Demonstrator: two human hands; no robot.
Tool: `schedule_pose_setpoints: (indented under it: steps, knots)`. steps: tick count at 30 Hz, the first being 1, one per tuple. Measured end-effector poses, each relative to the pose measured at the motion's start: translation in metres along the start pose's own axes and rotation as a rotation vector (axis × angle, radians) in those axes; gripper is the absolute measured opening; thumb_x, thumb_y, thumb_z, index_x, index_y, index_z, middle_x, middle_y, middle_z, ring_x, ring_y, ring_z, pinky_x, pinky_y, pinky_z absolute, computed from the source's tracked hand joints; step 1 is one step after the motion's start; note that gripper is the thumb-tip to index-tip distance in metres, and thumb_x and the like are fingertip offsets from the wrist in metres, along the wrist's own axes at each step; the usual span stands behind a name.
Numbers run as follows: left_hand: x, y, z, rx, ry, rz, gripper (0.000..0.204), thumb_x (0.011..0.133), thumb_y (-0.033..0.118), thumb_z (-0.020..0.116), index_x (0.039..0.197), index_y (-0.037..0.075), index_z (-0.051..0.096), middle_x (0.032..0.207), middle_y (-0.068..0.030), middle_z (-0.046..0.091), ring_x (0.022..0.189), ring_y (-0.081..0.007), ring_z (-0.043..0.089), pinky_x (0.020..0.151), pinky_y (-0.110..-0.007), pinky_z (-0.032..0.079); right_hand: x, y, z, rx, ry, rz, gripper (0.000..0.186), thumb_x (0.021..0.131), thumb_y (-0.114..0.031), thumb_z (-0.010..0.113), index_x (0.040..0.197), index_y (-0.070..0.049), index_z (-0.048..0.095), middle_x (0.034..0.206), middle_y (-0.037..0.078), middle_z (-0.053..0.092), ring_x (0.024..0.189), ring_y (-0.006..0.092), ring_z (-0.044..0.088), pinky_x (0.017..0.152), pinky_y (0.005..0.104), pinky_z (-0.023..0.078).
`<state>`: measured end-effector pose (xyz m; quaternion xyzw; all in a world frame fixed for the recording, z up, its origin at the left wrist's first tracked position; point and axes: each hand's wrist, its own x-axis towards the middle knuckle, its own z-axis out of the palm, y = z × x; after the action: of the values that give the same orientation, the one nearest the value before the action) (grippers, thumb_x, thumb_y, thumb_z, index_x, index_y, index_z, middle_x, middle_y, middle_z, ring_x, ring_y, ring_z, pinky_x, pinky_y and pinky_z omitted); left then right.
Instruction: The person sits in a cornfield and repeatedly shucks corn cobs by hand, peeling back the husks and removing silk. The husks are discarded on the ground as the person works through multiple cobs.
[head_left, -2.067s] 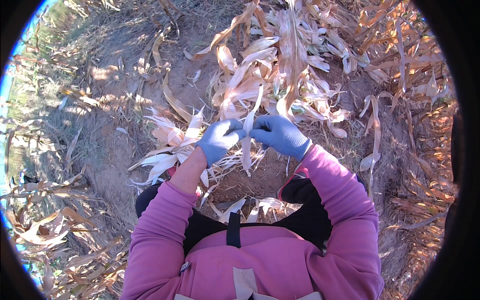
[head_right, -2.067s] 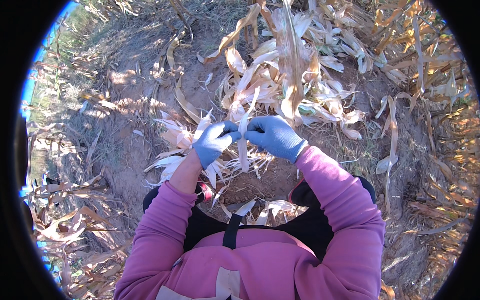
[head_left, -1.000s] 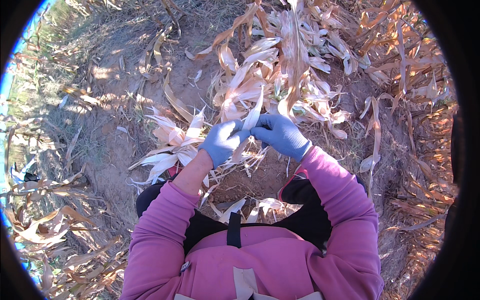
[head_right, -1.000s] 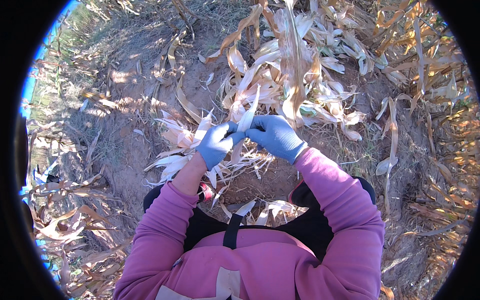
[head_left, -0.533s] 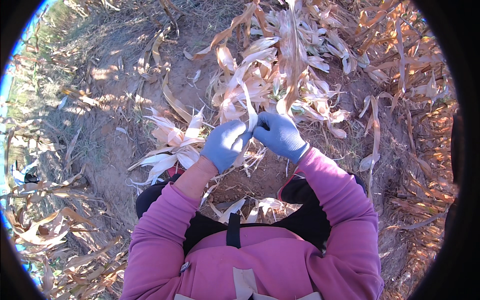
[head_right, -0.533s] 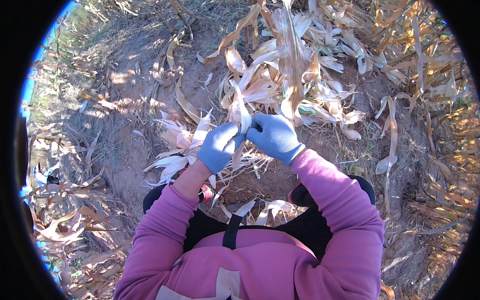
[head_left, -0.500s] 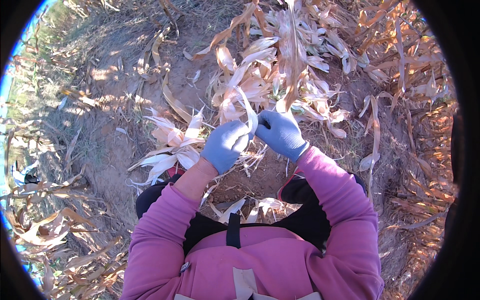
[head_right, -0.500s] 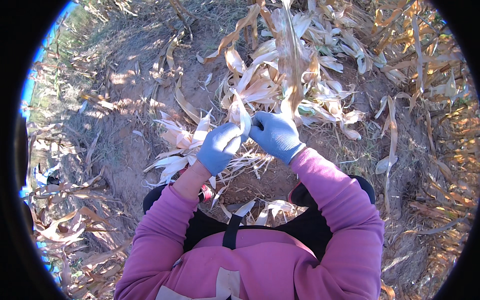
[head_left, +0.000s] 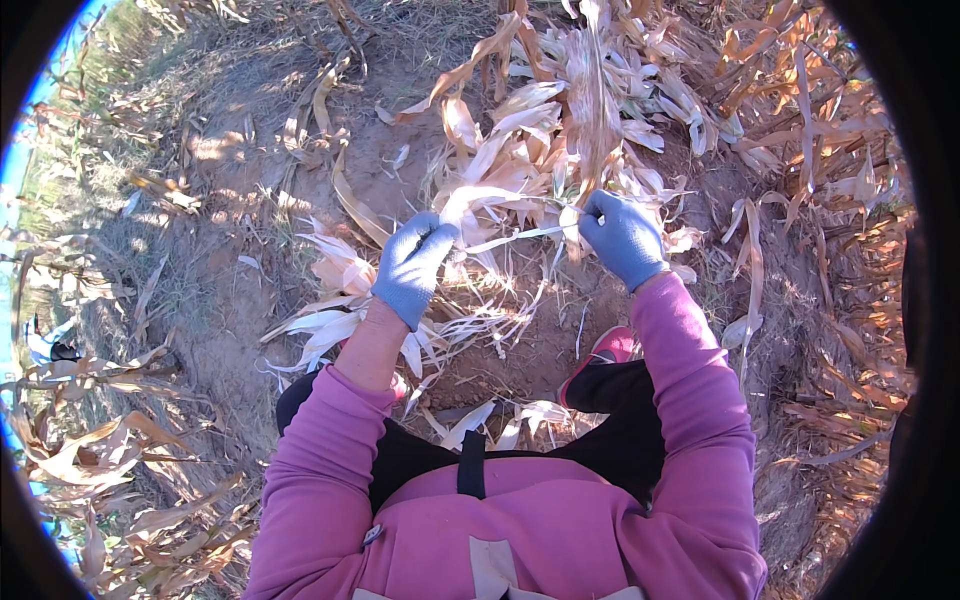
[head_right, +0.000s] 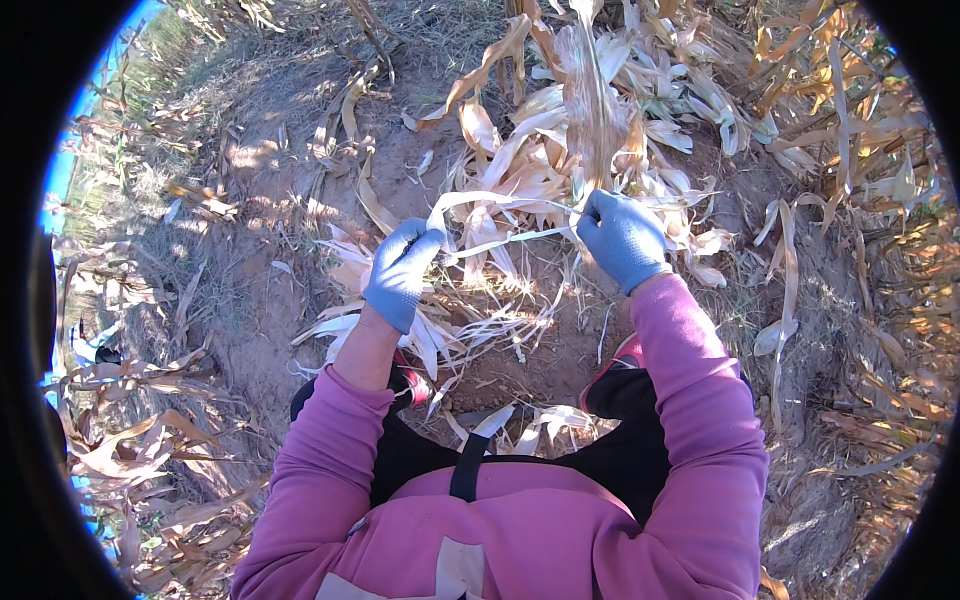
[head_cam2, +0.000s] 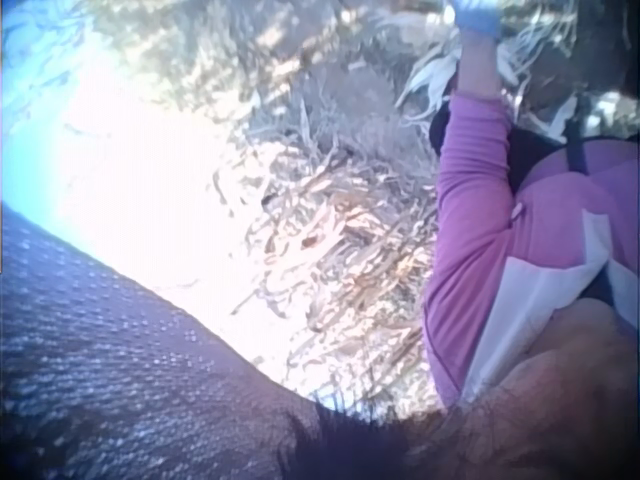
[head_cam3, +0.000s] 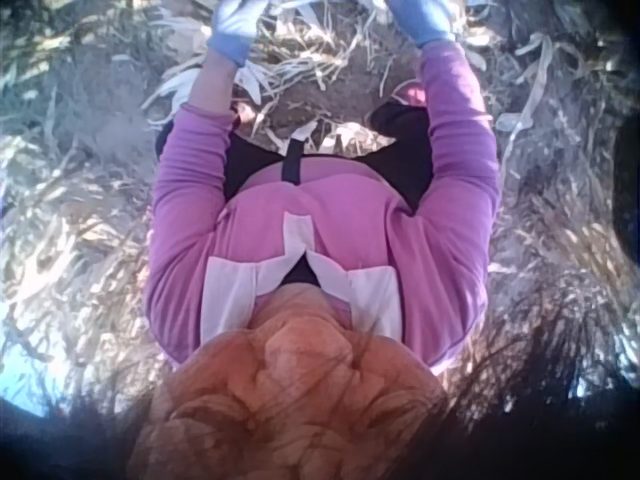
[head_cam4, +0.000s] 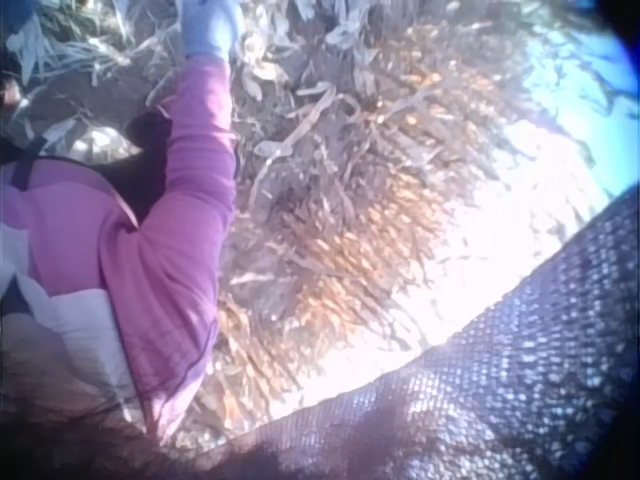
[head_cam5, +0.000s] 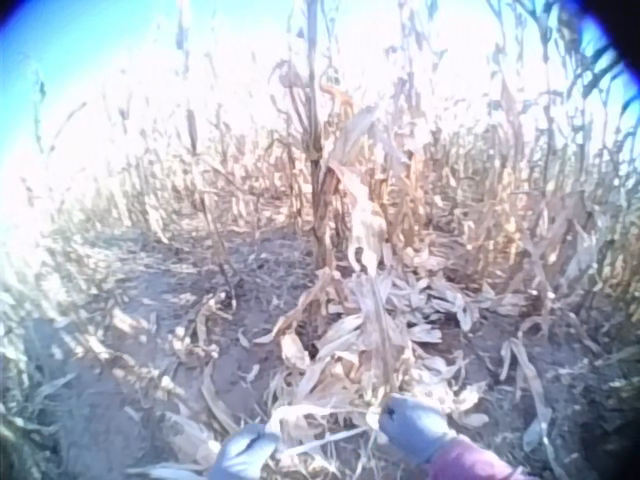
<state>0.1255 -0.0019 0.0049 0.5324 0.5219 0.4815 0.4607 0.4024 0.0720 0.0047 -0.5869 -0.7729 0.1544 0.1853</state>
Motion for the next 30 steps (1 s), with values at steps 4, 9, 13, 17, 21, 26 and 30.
schedule_pose_setpoints:
  steps: [4,9,13,17,21,26,30]
  knots:
    - [0.002,-0.006,-0.001,-0.148,0.103,-0.128,0.013,0.092,0.012,0.053,0.087,0.002,0.061,0.082,-0.0051,0.062,0.078,-0.0123,0.056,0.076,-0.027,0.043,0.002,-0.002,-0.001,-0.066,0.101,-0.07,0.011,0.076,-0.02,0.059,0.077,-0.009,0.06,0.073,0.012,0.062,0.068,0.0328,0.062,0.062,0.0424,0.048]
    - [0.001,-0.004,-0.002,-0.07,0.179,-0.014,0.013,0.092,0.013,0.054,0.091,0.001,0.06,0.083,-0.005,0.061,0.079,-0.0131,0.057,0.074,-0.027,0.045,0.002,-0.001,0.008,-0.129,0.073,-0.055,0.014,0.077,-0.019,0.06,0.077,-0.005,0.057,0.074,0.013,0.062,0.072,0.0323,0.061,0.065,0.042,0.048]
    - [0.006,-0.002,-0.024,-0.257,0.306,0.003,0.011,0.092,0.012,0.055,0.096,0.002,0.059,0.083,-0.0013,0.059,0.085,-0.0112,0.058,0.068,-0.024,0.045,0.006,0.024,0.002,-0.206,0.095,0.048,0.017,0.074,-0.021,0.063,0.076,-0.005,0.058,0.071,0.013,0.062,0.07,0.0322,0.062,0.064,0.0422,0.048]
    - [0.005,0.004,-0.021,-0.02,0.16,-0.038,0.011,0.09,0.014,0.06,0.089,0.003,0.06,0.077,0.0017,0.055,0.074,-0.0075,0.051,0.066,-0.023,0.04,0.0,0.007,-0.01,0.032,-0.133,0.095,0.023,0.073,-0.026,0.065,0.077,-0.004,0.063,0.071,0.013,0.064,0.067,0.029,0.063,0.065,0.0373,0.05]
    - [0.003,-0.028,0.0,-0.069,-0.008,-0.233,0.013,0.089,0.016,0.062,0.086,0.003,0.062,0.073,0.0018,0.055,0.071,-0.0072,0.049,0.065,-0.024,0.041,-0.009,-0.033,0.004,0.272,-0.469,-0.075,0.02,0.078,-0.017,0.062,0.091,-0.003,0.063,0.075,0.009,0.064,0.069,0.0199,0.063,0.066,0.0337,0.05]
    - [0.002,-0.019,0.017,-0.024,-0.256,-0.359,0.016,0.09,0.016,0.059,0.089,0.001,0.063,0.075,-0.0022,0.06,0.069,-0.0106,0.055,0.065,-0.027,0.046,-0.017,-0.04,0.015,0.689,-0.671,0.014,0.03,0.083,-0.022,0.06,0.106,-0.003,0.064,0.086,0.01,0.068,0.073,0.0167,0.065,0.071,0.0299,0.051]
    - [0.001,-0.013,0.024,0.118,-0.361,-0.39,0.02,0.09,0.019,0.056,0.093,0.0,0.063,0.077,-0.0052,0.062,0.07,-0.0118,0.057,0.066,-0.028,0.046,-0.013,-0.055,0.008,0.636,-0.711,0.049,0.026,0.087,-0.018,0.06,0.105,0.001,0.062,0.084,0.006,0.064,0.069,0.0091,0.06,0.065,0.0245,0.05]
